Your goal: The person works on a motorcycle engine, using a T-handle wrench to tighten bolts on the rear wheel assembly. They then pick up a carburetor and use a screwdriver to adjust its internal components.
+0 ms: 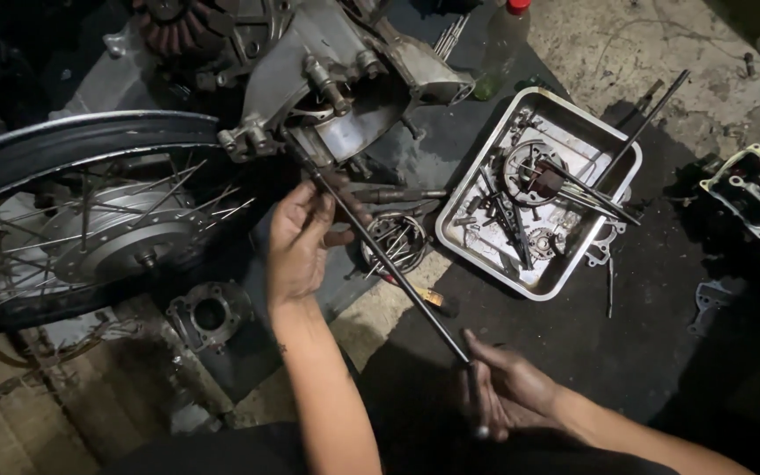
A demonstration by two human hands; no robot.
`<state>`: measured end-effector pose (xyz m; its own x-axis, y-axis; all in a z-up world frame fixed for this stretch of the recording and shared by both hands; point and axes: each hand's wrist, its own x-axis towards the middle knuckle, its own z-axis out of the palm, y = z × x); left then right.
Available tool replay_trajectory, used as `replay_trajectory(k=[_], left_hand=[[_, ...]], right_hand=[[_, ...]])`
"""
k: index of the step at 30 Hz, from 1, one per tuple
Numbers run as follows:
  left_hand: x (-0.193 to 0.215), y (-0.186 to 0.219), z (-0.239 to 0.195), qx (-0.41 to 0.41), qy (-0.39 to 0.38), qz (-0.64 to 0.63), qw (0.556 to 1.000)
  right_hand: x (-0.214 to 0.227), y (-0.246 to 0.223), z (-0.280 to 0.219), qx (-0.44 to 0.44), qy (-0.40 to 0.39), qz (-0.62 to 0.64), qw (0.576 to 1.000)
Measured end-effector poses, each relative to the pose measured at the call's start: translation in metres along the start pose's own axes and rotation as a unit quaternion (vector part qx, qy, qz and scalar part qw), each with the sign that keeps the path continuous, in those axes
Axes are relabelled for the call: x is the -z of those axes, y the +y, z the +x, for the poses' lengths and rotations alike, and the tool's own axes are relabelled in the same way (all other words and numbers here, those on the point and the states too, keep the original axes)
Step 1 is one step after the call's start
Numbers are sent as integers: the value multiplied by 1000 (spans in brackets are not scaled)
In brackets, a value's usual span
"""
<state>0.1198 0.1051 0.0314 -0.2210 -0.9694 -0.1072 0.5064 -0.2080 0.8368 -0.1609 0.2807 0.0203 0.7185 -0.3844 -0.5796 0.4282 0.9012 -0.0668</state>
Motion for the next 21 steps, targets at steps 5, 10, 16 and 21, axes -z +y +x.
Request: replay_trajectory(k=[5, 10, 16, 21], left_hand=[[0, -5, -2, 11, 78, 52, 996], [-1, 0, -2, 16, 84, 61, 994], [-8, 0, 0, -11, 82, 81, 993], [-5, 0, -1, -2, -53, 6, 999]], right_hand=[[-12, -4, -6, 99, 194, -291, 932], [-40, -18, -17, 284, -31, -482, 828], [-25, -5, -1, 73, 21, -151, 986], [1, 4, 9, -16, -70, 54, 996]])
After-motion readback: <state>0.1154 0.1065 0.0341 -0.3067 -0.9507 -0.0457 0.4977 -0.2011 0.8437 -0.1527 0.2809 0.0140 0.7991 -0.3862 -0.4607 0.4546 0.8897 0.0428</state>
